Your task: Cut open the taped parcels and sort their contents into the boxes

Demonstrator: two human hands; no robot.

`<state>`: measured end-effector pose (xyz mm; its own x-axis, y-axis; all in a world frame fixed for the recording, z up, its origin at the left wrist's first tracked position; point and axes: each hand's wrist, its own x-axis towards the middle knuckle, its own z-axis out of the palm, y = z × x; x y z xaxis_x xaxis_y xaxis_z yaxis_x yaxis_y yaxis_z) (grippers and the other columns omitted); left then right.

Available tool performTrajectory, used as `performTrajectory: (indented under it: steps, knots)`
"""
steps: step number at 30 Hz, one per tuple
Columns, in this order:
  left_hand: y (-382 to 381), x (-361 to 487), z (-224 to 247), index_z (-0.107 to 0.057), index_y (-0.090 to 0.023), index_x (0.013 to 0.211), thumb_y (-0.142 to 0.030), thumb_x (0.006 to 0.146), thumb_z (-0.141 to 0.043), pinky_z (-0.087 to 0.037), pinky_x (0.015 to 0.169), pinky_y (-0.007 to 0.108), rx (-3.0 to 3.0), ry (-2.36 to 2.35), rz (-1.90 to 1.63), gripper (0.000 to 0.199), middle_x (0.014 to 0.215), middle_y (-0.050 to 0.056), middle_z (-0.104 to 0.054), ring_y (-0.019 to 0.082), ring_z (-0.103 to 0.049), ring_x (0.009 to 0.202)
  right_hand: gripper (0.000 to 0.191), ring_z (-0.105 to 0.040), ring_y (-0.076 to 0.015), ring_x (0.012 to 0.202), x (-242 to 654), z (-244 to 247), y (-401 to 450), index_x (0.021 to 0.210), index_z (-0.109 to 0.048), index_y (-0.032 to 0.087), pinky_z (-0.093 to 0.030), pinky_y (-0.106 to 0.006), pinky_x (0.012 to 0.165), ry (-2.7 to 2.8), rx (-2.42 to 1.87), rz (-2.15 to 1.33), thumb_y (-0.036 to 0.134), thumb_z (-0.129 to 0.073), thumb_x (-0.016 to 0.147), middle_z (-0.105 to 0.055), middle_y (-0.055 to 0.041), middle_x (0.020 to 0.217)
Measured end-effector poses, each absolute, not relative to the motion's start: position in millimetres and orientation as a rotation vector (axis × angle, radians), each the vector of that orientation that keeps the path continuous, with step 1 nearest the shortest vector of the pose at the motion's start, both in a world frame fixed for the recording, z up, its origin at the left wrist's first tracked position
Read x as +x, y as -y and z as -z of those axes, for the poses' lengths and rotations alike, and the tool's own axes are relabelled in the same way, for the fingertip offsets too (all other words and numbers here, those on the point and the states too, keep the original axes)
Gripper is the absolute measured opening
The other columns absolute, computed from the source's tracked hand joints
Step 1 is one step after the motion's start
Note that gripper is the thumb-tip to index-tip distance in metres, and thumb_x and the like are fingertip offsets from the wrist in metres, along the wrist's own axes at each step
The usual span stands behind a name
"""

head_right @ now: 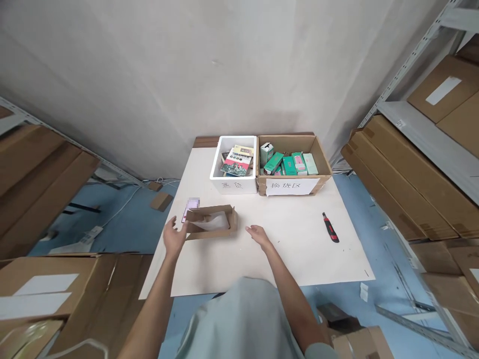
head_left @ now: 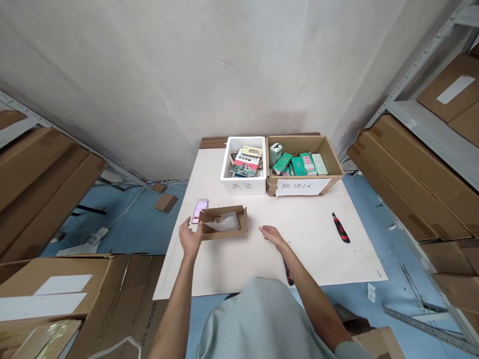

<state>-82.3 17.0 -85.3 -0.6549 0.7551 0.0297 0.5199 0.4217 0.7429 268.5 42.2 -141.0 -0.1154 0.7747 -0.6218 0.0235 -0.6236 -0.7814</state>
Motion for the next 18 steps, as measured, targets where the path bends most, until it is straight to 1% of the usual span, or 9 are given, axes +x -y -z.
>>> performTrajectory:
  steps: [2, 4, 5, 7, 9, 10, 12, 14, 18]
  knots:
    - [-12, -103, 91, -0.054, -0.008, 0.164, -0.043, 0.094, -0.076, -0.045, 0.133, 0.058, 0.949, -2.391, -1.049, 0.082, 0.167, 0.030, -0.058, 0.044, -0.057, 0.157, 0.069, -0.068, -0.0404, 0.147, 266, 143, -53, 0.136, -0.082, 0.014, -0.058, -0.053, 0.122, 0.902, -1.597, -1.790, 0.058, -0.095, 0.085, -0.073, -0.0239, 0.154]
    - [-11, -115, 96, -0.045, -0.007, 0.170, -0.045, 0.095, -0.078, -0.042, 0.135, 0.059, 0.805, -2.316, -1.005, 0.090, 0.173, 0.031, -0.051, 0.045, -0.054, 0.161, 0.073, -0.063, -0.0387, 0.154, 259, 144, -68, 0.148, -0.077, 0.017, -0.056, -0.050, 0.126, 0.919, -1.569, -1.784, 0.061, -0.089, 0.091, -0.067, -0.0206, 0.165]
    - [-13, -118, 99, -0.043, -0.007, 0.171, -0.045, 0.096, -0.078, -0.044, 0.135, 0.058, 0.757, -2.263, -0.987, 0.092, 0.175, 0.032, -0.049, 0.044, -0.055, 0.160, 0.075, -0.061, -0.0373, 0.156, 253, 144, -74, 0.154, -0.074, 0.018, -0.055, -0.049, 0.127, 0.926, -1.553, -1.787, 0.063, -0.085, 0.095, -0.063, -0.0186, 0.170]
    - [-16, -119, 107, -0.044, -0.008, 0.170, -0.045, 0.096, -0.080, -0.052, 0.128, 0.052, 0.723, -2.164, -0.967, 0.090, 0.175, 0.032, -0.050, 0.042, -0.061, 0.156, 0.078, -0.058, -0.0353, 0.160, 239, 144, -83, 0.163, -0.066, 0.020, -0.053, -0.048, 0.130, 0.931, -1.526, -1.805, 0.065, -0.077, 0.100, -0.054, -0.0163, 0.178]
    - [-18, -118, 115, -0.050, -0.010, 0.166, -0.044, 0.096, -0.081, -0.060, 0.120, 0.046, 0.733, -2.084, -0.955, 0.084, 0.170, 0.030, -0.057, 0.039, -0.068, 0.150, 0.081, -0.054, -0.0345, 0.164, 222, 145, -84, 0.168, -0.061, 0.020, -0.049, -0.049, 0.132, 0.931, -1.503, -1.836, 0.067, -0.072, 0.103, -0.046, -0.0157, 0.184]
    - [-18, -117, 119, -0.054, -0.011, 0.162, -0.043, 0.095, -0.081, -0.062, 0.116, 0.044, 0.740, -2.047, -0.947, 0.079, 0.167, 0.029, -0.061, 0.038, -0.070, 0.147, 0.081, -0.052, -0.0345, 0.165, 213, 145, -82, 0.168, -0.061, 0.021, -0.047, -0.051, 0.134, 0.931, -1.493, -1.854, 0.068, -0.071, 0.103, -0.045, -0.0155, 0.184]
    - [-17, -116, 126, -0.061, -0.011, 0.154, -0.042, 0.095, -0.079, -0.064, 0.110, 0.043, 0.756, -1.995, -0.932, 0.069, 0.156, 0.028, -0.070, 0.036, -0.075, 0.141, 0.078, -0.051, -0.0338, 0.166, 197, 146, -73, 0.164, -0.065, 0.024, -0.044, -0.056, 0.136, 0.935, -1.471, -1.885, 0.071, -0.071, 0.102, -0.051, -0.0137, 0.181]
    - [-12, -117, 129, -0.069, -0.013, 0.143, -0.041, 0.094, -0.076, -0.064, 0.109, 0.043, 0.786, -1.971, -0.922, 0.057, 0.145, 0.024, -0.078, 0.035, -0.078, 0.135, 0.073, -0.053, -0.0324, 0.164, 185, 146, -61, 0.157, -0.071, 0.026, -0.043, -0.057, 0.136, 0.945, -1.446, -1.898, 0.073, -0.070, 0.101, -0.062, -0.0118, 0.173]
    - [0, -123, 128, -0.077, -0.018, 0.117, -0.047, 0.090, -0.071, -0.061, 0.107, 0.045, 0.866, -1.978, -0.902, 0.039, 0.121, 0.016, -0.085, 0.037, -0.079, 0.126, 0.069, -0.058, -0.0315, 0.160, 179, 138, -37, 0.148, -0.077, 0.027, -0.044, -0.052, 0.135, 0.958, -1.445, -1.840, 0.074, -0.075, 0.097, -0.069, -0.0102, 0.166]
